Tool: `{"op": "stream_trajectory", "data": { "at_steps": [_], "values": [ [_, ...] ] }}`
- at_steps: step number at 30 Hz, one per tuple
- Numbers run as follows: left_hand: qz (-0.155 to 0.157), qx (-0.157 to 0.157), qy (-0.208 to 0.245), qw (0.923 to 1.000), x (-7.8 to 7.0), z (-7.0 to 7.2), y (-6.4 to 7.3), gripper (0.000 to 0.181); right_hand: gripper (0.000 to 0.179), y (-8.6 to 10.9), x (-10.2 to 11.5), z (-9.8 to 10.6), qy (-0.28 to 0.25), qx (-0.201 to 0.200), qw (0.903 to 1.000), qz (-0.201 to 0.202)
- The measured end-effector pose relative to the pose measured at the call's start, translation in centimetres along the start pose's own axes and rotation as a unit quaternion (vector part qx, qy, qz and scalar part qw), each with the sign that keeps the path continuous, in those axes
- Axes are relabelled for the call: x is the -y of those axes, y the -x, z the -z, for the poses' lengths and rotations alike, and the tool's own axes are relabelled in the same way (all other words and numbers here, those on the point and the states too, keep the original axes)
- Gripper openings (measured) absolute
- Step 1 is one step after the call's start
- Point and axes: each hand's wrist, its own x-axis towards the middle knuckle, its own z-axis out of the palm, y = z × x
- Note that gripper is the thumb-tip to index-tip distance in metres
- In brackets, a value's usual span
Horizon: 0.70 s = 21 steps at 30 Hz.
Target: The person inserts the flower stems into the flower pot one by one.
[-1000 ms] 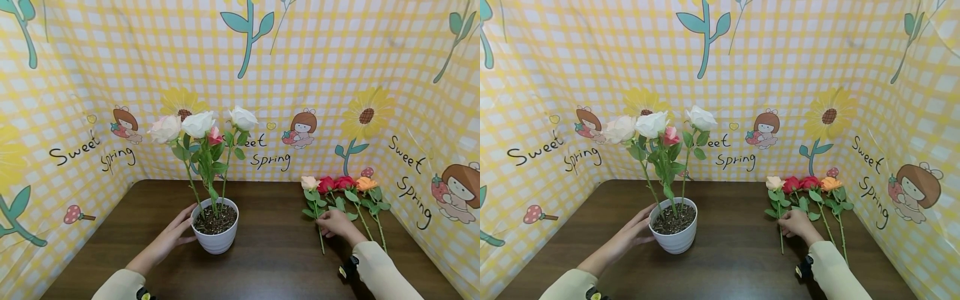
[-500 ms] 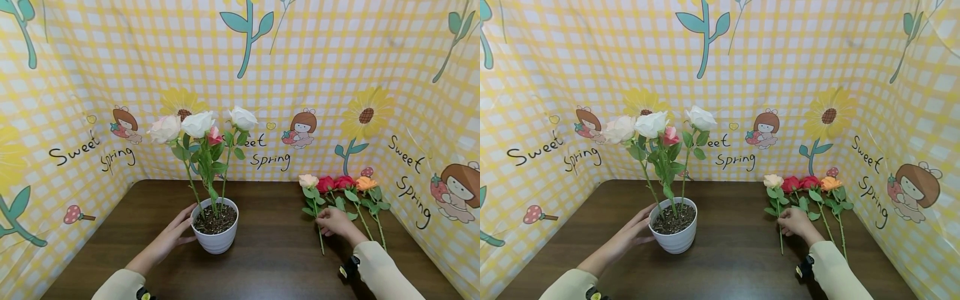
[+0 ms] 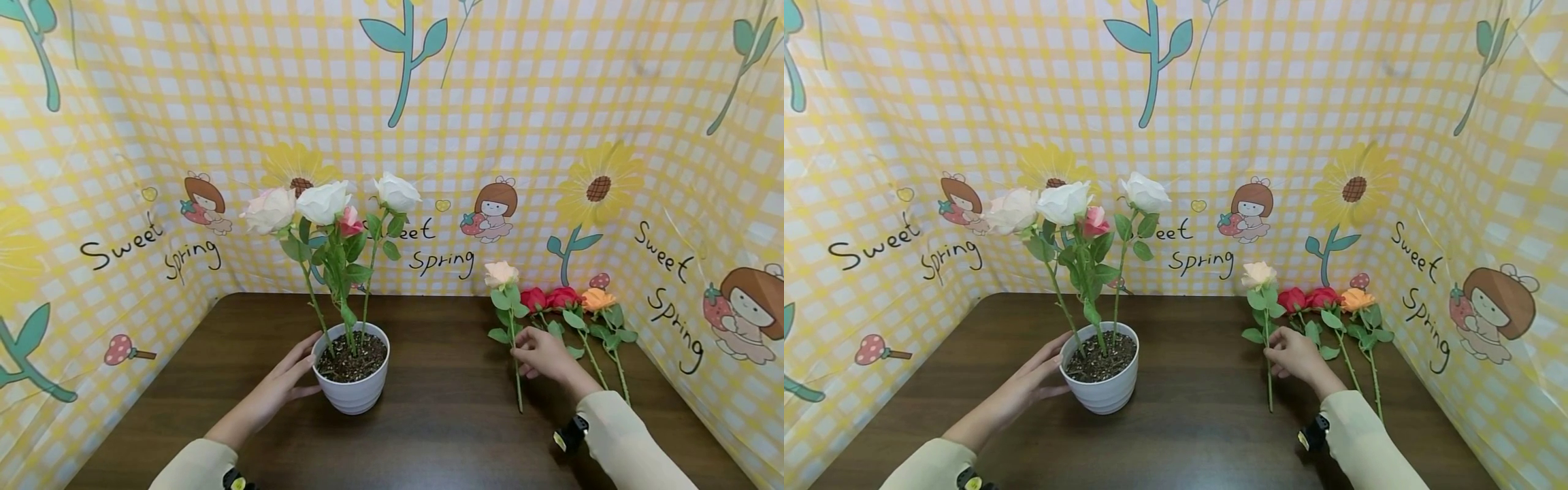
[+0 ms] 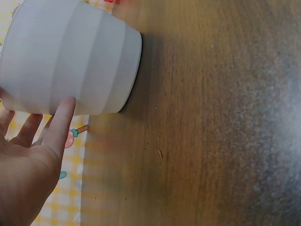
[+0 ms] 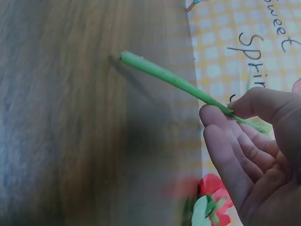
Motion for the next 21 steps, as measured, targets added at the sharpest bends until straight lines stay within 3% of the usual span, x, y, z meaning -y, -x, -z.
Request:
{"op": "stream_trajectory", "data": {
  "at_steps": [11, 21],
  "values": [
    [0.001, -0.002, 0.003, 1.0000, 0.0, 0.0, 0.0, 0.056, 0.027, 0.3, 2.7, -0.4, 0.000, -0.006, 0.9994, 0.035],
    [0.003, -0.001, 0.004, 1.0000, 0.0, 0.0, 0.0, 0.056, 0.020, 0.5, 5.9, -1.3, -0.009, -0.010, 0.9910, 0.133]
  ]
}}
